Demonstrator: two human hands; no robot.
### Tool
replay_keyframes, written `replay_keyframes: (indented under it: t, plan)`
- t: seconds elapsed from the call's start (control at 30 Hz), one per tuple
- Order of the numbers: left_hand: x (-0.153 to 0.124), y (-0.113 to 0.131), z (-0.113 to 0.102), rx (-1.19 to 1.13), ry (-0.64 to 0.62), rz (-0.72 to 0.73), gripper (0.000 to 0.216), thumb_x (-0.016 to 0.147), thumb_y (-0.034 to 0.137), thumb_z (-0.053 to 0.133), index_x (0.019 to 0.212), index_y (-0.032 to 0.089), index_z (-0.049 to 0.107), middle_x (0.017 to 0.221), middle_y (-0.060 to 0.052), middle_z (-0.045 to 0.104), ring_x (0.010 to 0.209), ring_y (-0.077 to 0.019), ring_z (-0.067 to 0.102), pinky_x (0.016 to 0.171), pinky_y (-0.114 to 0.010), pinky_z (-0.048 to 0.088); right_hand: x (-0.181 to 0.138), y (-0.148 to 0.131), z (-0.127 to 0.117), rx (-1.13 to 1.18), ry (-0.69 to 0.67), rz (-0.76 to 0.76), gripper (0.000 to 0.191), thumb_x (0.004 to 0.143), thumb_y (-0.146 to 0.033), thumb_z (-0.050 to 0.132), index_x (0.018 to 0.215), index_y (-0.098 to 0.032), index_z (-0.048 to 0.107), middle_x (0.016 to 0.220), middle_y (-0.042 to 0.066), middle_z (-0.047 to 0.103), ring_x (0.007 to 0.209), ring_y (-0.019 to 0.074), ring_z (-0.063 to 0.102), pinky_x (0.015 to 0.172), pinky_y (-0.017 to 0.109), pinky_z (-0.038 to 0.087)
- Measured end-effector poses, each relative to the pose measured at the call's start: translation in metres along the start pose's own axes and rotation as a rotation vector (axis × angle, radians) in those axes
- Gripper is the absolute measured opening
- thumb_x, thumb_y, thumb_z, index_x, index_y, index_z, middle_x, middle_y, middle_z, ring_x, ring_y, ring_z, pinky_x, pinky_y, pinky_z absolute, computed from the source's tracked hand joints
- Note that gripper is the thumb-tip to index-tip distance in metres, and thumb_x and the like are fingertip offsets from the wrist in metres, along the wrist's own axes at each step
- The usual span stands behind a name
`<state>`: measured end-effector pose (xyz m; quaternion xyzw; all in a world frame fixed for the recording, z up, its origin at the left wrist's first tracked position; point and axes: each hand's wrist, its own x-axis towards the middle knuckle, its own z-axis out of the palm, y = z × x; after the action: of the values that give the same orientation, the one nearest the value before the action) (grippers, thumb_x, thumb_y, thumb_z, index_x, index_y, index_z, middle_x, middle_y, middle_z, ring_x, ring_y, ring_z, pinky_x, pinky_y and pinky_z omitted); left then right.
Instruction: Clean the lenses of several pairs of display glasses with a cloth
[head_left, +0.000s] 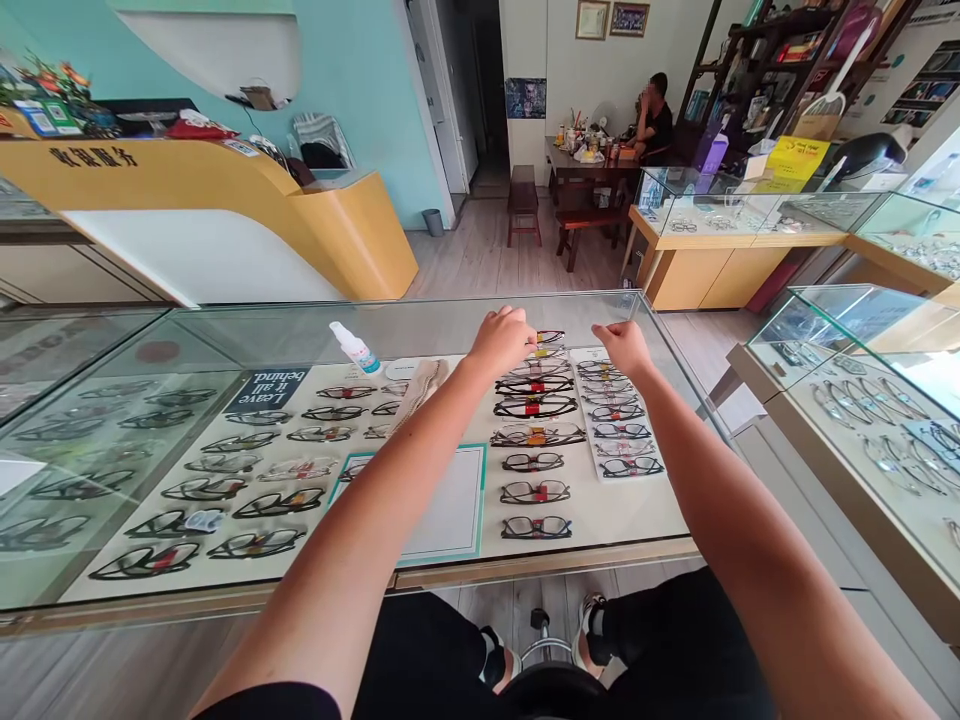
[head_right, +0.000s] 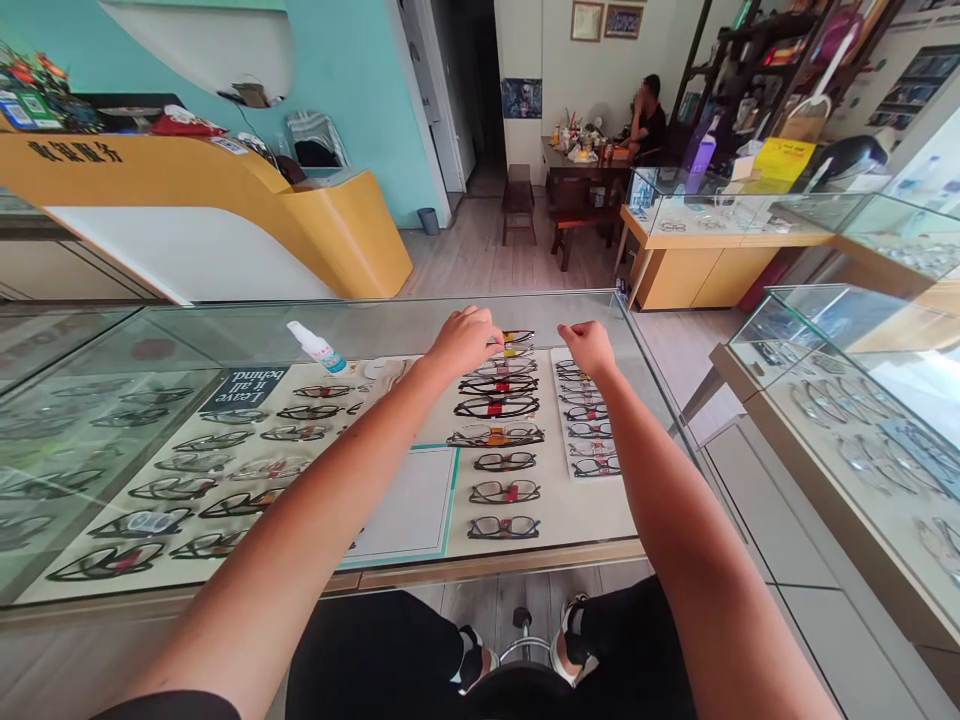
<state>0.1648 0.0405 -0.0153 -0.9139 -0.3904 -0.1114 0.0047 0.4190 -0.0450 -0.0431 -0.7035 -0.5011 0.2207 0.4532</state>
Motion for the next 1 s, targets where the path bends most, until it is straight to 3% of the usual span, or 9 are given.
replay_keyframes:
  t: [0.17,0.33,0.43,0.63,0.7,0.8,0.87,1.0]
  plan:
    - [0.000,0.000,0.004,-0.044,0.015,0.016,0.022,0.104,0.024,0.072,0.101,0.022,0.094,0.110,-0.017,0.071,0.119,-0.0377,0.061,0.101,-0.050,0.048,-0.002,-0.006,0.001,0.066,-0.046,-0.029,0.060,0.094,-0.041,0.069,0.059,-0.028,0.022,0.060,-0.006,0.016,0.064,0.0128,0.015,0.061,0.035,0.017]
    - [0.000,-0.001,0.007,-0.112,0.098,0.026,0.047,0.114,0.029,0.048,0.092,0.021,0.089,0.127,-0.018,0.078,0.122,-0.0389,0.060,0.105,-0.055,0.046,-0.004,-0.014,0.002,0.119,-0.074,-0.069,0.061,0.093,-0.043,0.070,0.059,-0.028,0.022,0.060,-0.006,0.016,0.064,0.0127,0.015,0.062,0.036,0.015]
    - [0.000,0.000,0.010,-0.155,0.097,0.014,0.049,0.114,0.029,0.045,0.090,0.021,0.087,0.136,-0.016,0.083,0.127,-0.0407,0.059,0.111,-0.059,0.044,-0.005,-0.018,0.002,0.150,-0.092,-0.093,0.063,0.093,-0.044,0.072,0.059,-0.028,0.022,0.060,-0.006,0.016,0.065,0.0126,0.014,0.062,0.036,0.016]
    - [-0.001,0.000,0.014,-0.167,0.041,-0.026,0.048,0.113,0.032,0.043,0.099,0.022,0.088,0.128,-0.017,0.085,0.128,-0.0423,0.059,0.116,-0.062,0.042,-0.007,-0.019,0.003,0.212,-0.081,-0.118,0.072,0.093,-0.056,0.081,0.059,-0.028,0.023,0.062,-0.007,0.017,0.063,0.0119,0.013,0.061,0.037,0.015]
    - [-0.002,-0.001,0.014,-0.158,0.021,-0.027,0.051,0.113,0.032,0.039,0.100,0.022,0.088,0.129,-0.017,0.085,0.128,-0.0419,0.059,0.116,-0.062,0.042,-0.005,-0.019,-0.001,0.346,-0.126,-0.088,0.074,0.095,-0.063,0.078,0.061,-0.028,0.023,0.061,-0.007,0.017,0.060,0.0120,0.012,0.059,0.036,0.015]
    - [-0.003,0.000,0.012,-0.155,0.029,-0.040,0.052,0.113,0.031,0.038,0.100,0.023,0.088,0.132,-0.016,0.085,0.128,-0.0417,0.059,0.114,-0.063,0.042,-0.001,-0.019,-0.012,0.755,-0.321,0.006,0.072,0.100,-0.068,0.069,0.064,-0.028,0.021,0.059,-0.008,0.017,0.056,0.0125,0.012,0.054,0.033,0.017]
    - [-0.003,0.001,0.006,-0.164,0.086,-0.063,0.050,0.113,0.031,0.040,0.102,0.024,0.088,0.137,-0.015,0.084,0.129,-0.0417,0.058,0.113,-0.062,0.042,0.000,-0.022,-0.020,0.990,-0.424,0.041,0.070,0.105,-0.066,0.064,0.066,-0.027,0.020,0.059,-0.008,0.017,0.056,0.0129,0.012,0.051,0.030,0.020]
    - [-0.002,0.013,-0.016,-0.225,0.269,-0.116,0.045,0.115,0.032,0.043,0.111,0.025,0.088,0.145,-0.013,0.083,0.134,-0.0405,0.058,0.112,-0.060,0.042,-0.005,-0.031,-0.030,1.230,-0.475,0.077,0.067,0.110,-0.061,0.061,0.070,-0.027,0.020,0.062,-0.007,0.019,0.056,0.0137,0.014,0.051,0.027,0.028]
